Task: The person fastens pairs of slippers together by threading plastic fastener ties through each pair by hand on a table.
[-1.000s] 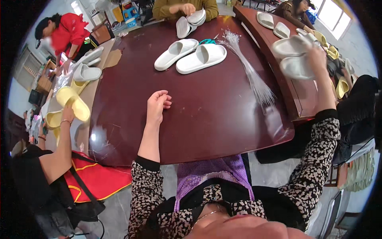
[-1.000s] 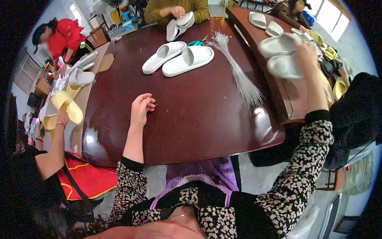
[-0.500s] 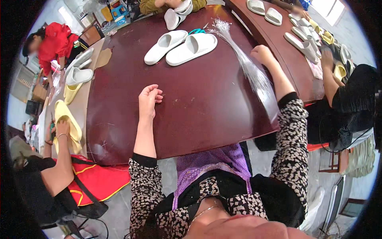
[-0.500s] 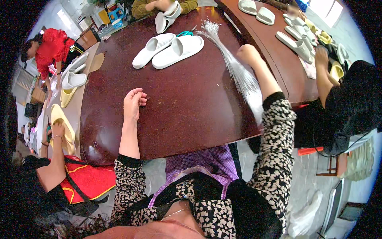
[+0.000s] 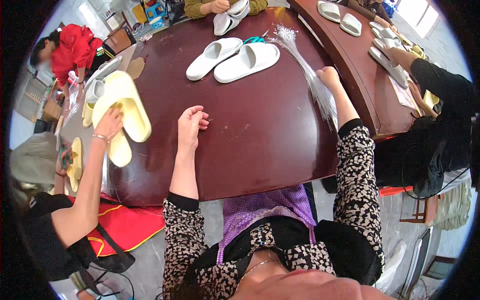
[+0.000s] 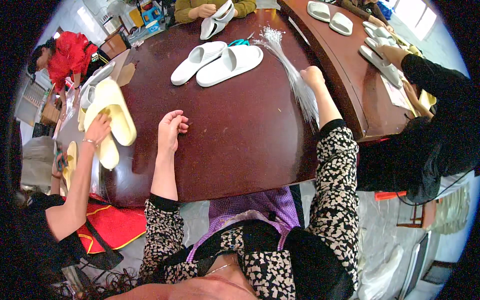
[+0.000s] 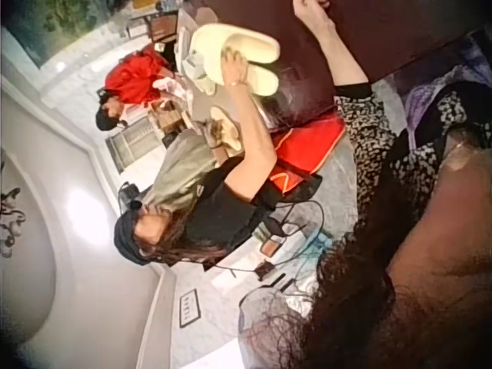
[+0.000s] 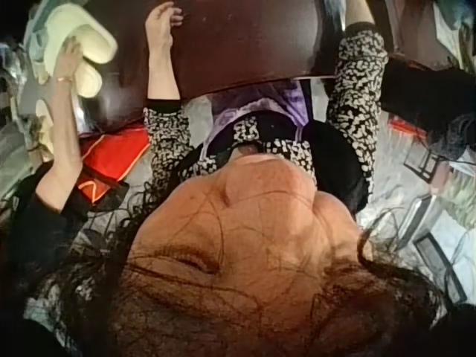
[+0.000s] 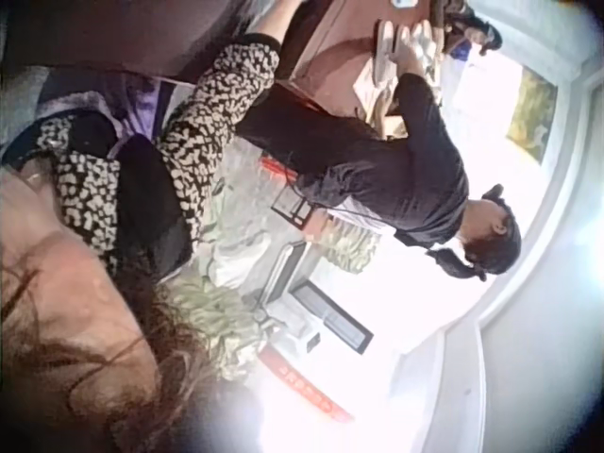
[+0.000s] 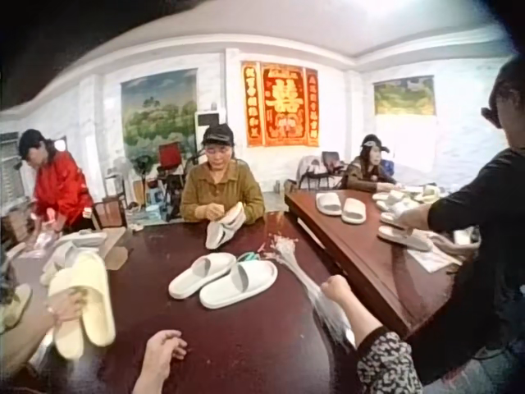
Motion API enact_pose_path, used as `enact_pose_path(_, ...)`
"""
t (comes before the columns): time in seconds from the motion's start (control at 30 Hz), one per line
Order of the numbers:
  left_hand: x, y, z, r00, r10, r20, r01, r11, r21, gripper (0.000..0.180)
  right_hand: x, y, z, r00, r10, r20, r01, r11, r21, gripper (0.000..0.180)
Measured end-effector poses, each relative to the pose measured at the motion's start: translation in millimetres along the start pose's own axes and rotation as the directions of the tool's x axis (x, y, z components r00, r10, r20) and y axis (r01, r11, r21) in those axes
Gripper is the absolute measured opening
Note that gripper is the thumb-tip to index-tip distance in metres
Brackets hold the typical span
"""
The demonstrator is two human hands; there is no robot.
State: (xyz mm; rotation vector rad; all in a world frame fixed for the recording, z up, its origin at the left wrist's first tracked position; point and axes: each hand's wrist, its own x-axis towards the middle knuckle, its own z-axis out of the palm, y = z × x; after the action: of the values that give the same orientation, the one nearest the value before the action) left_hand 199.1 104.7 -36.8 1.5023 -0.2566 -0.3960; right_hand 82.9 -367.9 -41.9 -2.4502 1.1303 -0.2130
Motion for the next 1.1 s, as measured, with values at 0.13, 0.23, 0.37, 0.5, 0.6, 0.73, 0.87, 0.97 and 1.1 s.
enact_pose_path(0.13, 0, 0, -9, 1.0, -0.017, -0.009, 0.018, 0.999, 0.044, 0.02, 2, 0, 16, 0.992, -0.085, -0.096, 0.084, 0.996, -0.018, 0.027)
enact_pose_path(0.23, -3, 10, 2, 0.996, -0.004, 0.087, -0.01, 0.987, 0.161, 0.023, 14, 12, 19, 0.976, -0.123, -0.178, 0.121, 0.992, -0.017, 0.029)
enact_pose_path(0.37, -3, 18, 4, 0.981, -0.008, 0.193, -0.033, 0.978, 0.205, 0.023, 13, 8, 13, 0.983, -0.165, -0.085, 0.151, 0.978, -0.146, 0.037)
enact_pose_path(0.5, -8, 27, 7, 0.932, -0.07, 0.356, -0.028, 0.964, 0.263, 0.023, 10, -3, 5, 0.968, -0.251, -0.029, 0.242, 0.954, -0.175, 0.036)
enact_pose_path(0.6, -19, 40, 10, 0.878, -0.1, 0.469, -0.053, 0.952, 0.303, 0.024, 10, -1, 7, 0.962, -0.25, -0.111, 0.242, 0.967, -0.082, 0.035)
enact_pose_path(0.73, -32, 50, 15, 0.768, -0.151, 0.622, -0.088, 0.937, 0.337, 0.028, 17, 11, 7, 0.943, -0.288, -0.168, 0.292, 0.957, -0.006, 0.032)
enact_pose_path(0.87, -40, 49, 21, 0.561, -0.18, 0.808, -0.124, 0.947, 0.296, 0.031, 14, 19, -2, 0.914, -0.337, -0.227, 0.349, 0.937, 0.014, 0.029)
enact_pose_path(0.97, -45, 52, 16, 0.492, -0.185, 0.851, -0.093, 0.96, 0.263, 0.034, 0, 5, -12, 0.864, -0.419, -0.279, 0.424, 0.904, -0.044, 0.027)
enact_pose_path(1.1, -45, 54, 18, 0.416, -0.16, 0.895, -0.068, 0.976, 0.206, 0.033, -20, -2, -19, 0.856, -0.416, -0.306, 0.419, 0.906, -0.057, 0.024)
